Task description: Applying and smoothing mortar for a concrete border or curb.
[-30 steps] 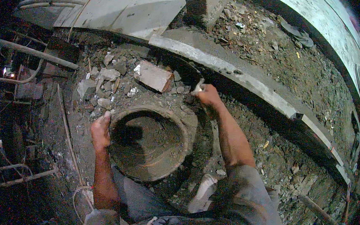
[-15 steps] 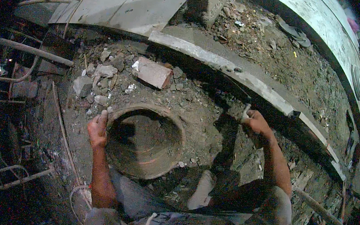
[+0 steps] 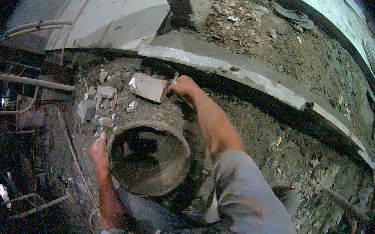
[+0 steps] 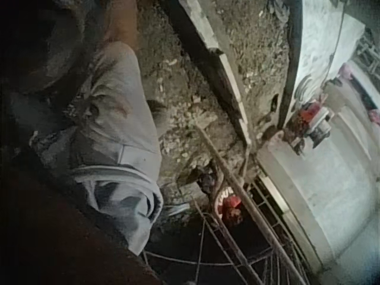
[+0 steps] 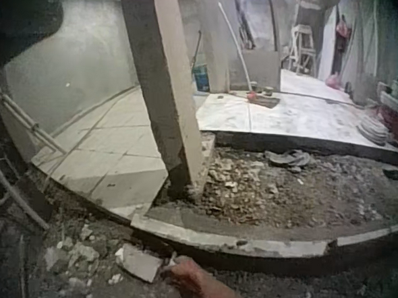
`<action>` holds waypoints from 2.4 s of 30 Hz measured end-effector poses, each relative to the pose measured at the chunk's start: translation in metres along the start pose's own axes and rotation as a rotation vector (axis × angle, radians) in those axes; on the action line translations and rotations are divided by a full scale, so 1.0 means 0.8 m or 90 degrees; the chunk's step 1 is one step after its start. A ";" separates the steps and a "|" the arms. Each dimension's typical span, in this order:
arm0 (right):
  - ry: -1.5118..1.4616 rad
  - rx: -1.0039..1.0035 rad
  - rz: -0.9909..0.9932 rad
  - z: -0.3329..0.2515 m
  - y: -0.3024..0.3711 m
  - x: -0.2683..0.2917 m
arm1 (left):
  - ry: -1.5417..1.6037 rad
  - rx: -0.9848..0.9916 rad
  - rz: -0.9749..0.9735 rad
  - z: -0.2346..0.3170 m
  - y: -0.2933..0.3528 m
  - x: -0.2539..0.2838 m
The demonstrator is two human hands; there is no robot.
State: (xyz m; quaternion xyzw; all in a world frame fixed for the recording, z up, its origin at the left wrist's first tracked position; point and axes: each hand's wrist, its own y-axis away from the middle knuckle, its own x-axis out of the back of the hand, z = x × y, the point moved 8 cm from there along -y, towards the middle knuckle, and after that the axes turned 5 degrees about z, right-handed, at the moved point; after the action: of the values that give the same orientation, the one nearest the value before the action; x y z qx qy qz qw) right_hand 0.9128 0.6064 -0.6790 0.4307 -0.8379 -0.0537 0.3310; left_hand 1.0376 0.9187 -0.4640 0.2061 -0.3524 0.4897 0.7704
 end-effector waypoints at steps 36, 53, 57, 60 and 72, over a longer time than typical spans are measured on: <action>0.106 -0.125 -0.013 0.150 0.315 0.189 | -0.018 -0.071 0.012 -0.011 -0.030 0.002; 0.017 -0.055 0.047 0.083 0.092 0.065 | -0.013 -0.133 0.051 -0.024 -0.023 0.010; -0.105 -0.145 0.008 0.135 0.230 0.156 | -0.002 -0.105 0.030 -0.027 -0.032 0.009; -0.084 -0.229 0.055 0.184 0.310 0.196 | -0.055 -0.188 0.046 -0.031 -0.039 0.006; 0.070 0.002 0.016 0.063 0.129 0.050 | -0.107 -0.200 -0.005 0.005 -0.033 -0.040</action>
State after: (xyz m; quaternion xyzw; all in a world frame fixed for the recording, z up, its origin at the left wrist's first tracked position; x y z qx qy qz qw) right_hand 0.7954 0.6308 -0.6591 0.4232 -0.8237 -0.0243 0.3766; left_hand 1.0515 0.8851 -0.4843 0.1244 -0.4869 0.4067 0.7629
